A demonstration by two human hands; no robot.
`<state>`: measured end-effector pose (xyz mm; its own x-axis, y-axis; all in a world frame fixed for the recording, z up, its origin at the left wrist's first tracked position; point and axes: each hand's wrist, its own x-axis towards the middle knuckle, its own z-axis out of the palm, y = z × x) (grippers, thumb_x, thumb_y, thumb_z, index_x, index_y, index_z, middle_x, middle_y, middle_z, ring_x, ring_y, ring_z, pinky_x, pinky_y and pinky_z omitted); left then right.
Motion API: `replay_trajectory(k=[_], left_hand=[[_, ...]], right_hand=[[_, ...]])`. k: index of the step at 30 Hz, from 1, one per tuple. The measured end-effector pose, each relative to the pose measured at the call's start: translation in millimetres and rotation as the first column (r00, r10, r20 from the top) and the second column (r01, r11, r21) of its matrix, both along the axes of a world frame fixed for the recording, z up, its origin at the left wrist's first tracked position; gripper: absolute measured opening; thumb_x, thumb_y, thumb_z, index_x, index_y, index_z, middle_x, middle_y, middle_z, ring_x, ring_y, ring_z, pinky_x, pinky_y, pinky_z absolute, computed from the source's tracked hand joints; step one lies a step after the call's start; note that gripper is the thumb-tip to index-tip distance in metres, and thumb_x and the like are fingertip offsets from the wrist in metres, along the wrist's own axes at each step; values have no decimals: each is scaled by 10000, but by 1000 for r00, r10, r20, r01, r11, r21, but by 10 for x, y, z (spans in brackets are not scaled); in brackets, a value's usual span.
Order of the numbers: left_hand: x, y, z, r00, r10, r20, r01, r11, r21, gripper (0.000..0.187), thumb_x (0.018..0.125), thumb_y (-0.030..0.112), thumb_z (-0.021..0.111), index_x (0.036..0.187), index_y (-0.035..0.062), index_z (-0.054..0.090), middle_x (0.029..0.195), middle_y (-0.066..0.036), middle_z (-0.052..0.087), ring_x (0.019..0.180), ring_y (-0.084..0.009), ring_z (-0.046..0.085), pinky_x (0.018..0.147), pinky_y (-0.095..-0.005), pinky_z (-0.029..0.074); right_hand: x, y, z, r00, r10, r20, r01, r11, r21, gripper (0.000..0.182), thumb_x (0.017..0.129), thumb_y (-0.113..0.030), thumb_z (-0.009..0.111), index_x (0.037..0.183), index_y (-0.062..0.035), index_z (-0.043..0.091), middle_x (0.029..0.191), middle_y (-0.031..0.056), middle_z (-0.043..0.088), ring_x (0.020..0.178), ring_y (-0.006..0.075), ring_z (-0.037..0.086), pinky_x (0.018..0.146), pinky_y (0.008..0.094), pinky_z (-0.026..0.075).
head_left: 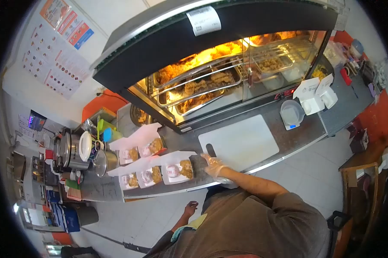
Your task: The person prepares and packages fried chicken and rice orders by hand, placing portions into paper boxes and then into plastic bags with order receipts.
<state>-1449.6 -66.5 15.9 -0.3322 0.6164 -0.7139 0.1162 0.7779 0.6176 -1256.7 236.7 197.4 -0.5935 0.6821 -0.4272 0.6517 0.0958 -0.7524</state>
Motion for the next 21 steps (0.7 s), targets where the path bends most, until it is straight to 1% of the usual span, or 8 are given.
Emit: replay_trajectory(k=[3,4,6,7,11,13,19,21], left_hand=[[218,-261,-67,999,-52,-4,52,994,-97,361,887,305,616,1126,35,595,1004,-183,672,807,-246,665,750,-352,525],[288,-495,-310,803,-366,-471,343,929,-137,384,900,343,583,1137,41,595,1026,-221,657,889,-309,651,788,-389,523],[296,-918,-918,463,-796,-389,824,548,-142,394,882,369,566,1169,104,620,1049,-185,650,966,-338,623,827,-403,522],[478,-1242,-1304,803,-513,-303,502,857,-120,311,883,336,560,1136,178,646,1025,-147,660,911,-321,642,805,-407,530],[1149,-1599,-1661,849,-527,31,508,800,-318,399,808,447,599,1132,219,651,1040,-59,680,872,-275,666,824,-350,537],[1207,-1626,-1594,837,-548,15,548,836,-33,413,832,466,568,1120,179,640,983,-72,698,866,-279,670,811,-373,534],[1591,-1305,-1569,928,-367,70,373,901,-220,465,820,436,589,1139,99,602,830,-136,702,849,-300,674,797,-399,533],[1686,-1354,-1740,944,-328,41,330,929,-169,527,773,449,636,1146,78,594,929,-178,687,899,-343,657,817,-418,530]], right_hand=[[-162,2,-1123,972,130,-194,-51,929,366,416,810,-259,622,1204,-128,592,1022,179,664,1012,368,603,926,440,452],[-69,142,-807,959,50,-280,41,950,310,341,803,-253,634,1113,-109,639,1020,159,670,1015,354,608,933,427,452],[92,411,-218,865,-197,-462,382,854,352,174,789,-201,672,902,-71,697,982,134,682,991,310,629,918,410,464],[253,672,43,788,-190,-586,490,770,409,134,769,-148,678,887,-86,688,956,107,681,975,306,624,899,416,466],[520,1561,1316,815,153,-559,537,163,828,107,740,-15,648,820,-83,624,834,78,634,859,297,598,871,436,465],[446,1951,1683,886,194,-422,447,-111,888,122,766,-39,647,879,-70,614,849,92,628,850,315,587,856,458,461],[-64,3316,2516,934,-304,187,-301,-390,870,326,938,-251,528,1180,-35,563,1149,164,603,1033,310,586,932,350,441],[-110,3812,2463,972,-202,122,-200,-435,878,369,944,-280,503,1216,-33,533,1190,163,580,1083,296,552,975,363,402]])
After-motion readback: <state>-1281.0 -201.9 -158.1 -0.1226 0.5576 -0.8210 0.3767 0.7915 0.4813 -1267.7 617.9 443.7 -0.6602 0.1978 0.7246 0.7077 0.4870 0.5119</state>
